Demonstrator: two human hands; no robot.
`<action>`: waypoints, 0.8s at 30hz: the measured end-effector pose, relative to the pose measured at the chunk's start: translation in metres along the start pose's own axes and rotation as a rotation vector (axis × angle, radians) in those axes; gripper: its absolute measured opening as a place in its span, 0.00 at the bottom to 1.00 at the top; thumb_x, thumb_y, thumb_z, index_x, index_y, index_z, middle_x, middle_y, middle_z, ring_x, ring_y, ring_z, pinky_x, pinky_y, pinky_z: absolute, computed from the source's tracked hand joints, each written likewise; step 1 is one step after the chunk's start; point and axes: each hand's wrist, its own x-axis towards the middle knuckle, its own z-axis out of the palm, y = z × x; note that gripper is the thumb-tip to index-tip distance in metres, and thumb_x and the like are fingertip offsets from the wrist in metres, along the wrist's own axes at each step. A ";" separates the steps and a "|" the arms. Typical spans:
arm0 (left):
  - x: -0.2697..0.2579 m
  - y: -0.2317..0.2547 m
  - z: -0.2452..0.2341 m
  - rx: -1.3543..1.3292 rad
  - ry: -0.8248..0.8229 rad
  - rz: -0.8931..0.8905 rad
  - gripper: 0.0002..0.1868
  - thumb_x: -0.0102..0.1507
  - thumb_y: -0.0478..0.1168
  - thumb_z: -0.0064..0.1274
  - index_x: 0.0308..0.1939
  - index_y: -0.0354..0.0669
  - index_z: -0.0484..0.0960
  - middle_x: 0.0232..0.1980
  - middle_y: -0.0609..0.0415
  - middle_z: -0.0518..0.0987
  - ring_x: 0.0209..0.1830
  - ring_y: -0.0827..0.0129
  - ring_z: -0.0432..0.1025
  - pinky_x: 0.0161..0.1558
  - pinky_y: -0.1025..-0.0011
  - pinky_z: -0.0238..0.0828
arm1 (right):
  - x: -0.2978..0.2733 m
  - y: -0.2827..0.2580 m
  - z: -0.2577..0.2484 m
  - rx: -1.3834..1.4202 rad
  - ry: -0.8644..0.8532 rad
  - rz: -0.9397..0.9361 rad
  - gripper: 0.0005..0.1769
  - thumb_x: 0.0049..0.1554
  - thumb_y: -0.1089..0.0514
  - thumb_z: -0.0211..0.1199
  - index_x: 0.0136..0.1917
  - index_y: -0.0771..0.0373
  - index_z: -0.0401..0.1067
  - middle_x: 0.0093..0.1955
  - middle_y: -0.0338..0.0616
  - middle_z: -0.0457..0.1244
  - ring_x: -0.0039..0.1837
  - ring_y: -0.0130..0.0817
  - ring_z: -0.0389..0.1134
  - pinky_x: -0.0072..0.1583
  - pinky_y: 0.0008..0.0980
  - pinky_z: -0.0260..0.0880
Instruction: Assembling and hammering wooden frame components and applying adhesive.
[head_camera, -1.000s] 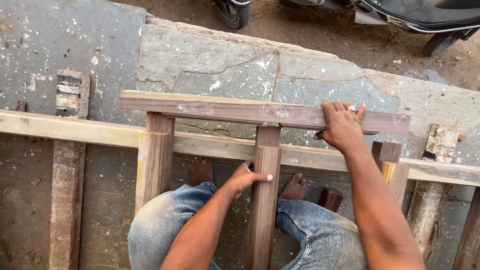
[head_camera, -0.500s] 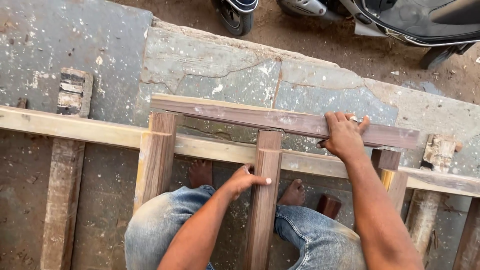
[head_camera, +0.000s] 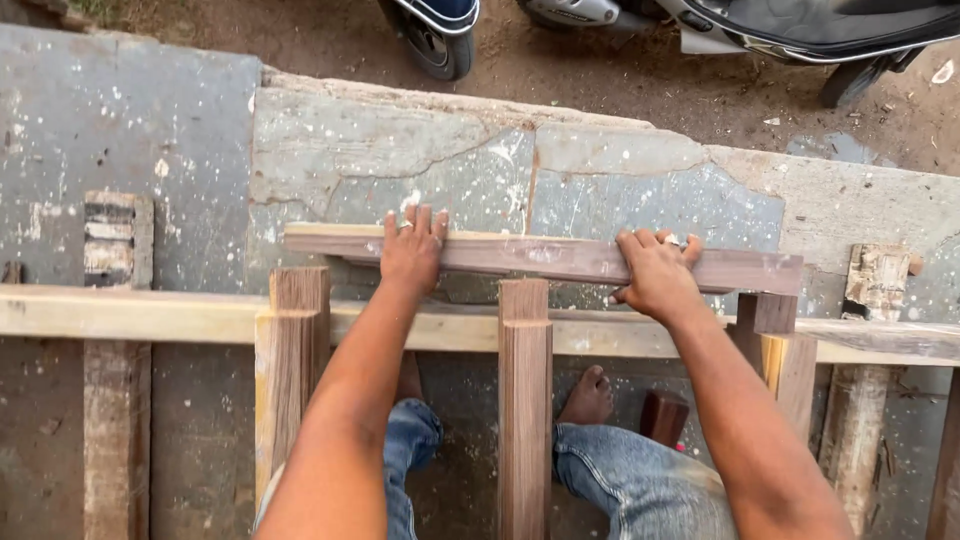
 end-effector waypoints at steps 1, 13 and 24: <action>0.011 -0.007 0.012 -0.055 -0.096 0.008 0.36 0.51 0.41 0.65 0.63 0.54 0.69 0.59 0.51 0.74 0.66 0.54 0.66 0.65 0.43 0.50 | 0.009 0.002 -0.002 -0.008 0.003 0.004 0.53 0.36 0.42 0.84 0.70 0.50 0.63 0.66 0.41 0.62 0.72 0.46 0.58 0.72 0.64 0.39; 0.017 -0.024 -0.177 -0.194 -0.511 0.056 0.29 0.57 0.33 0.57 0.62 0.54 0.72 0.54 0.53 0.74 0.60 0.60 0.69 0.63 0.55 0.59 | -0.004 0.020 0.001 0.032 0.094 -0.003 0.61 0.31 0.40 0.86 0.74 0.51 0.62 0.70 0.42 0.62 0.75 0.44 0.58 0.77 0.59 0.38; 0.005 -0.030 -0.178 -0.121 -0.484 0.041 0.33 0.56 0.33 0.58 0.65 0.54 0.71 0.55 0.52 0.74 0.61 0.59 0.68 0.65 0.52 0.57 | -0.016 0.009 -0.015 -0.012 0.104 0.004 0.60 0.30 0.37 0.85 0.73 0.47 0.64 0.68 0.40 0.63 0.74 0.45 0.60 0.78 0.62 0.39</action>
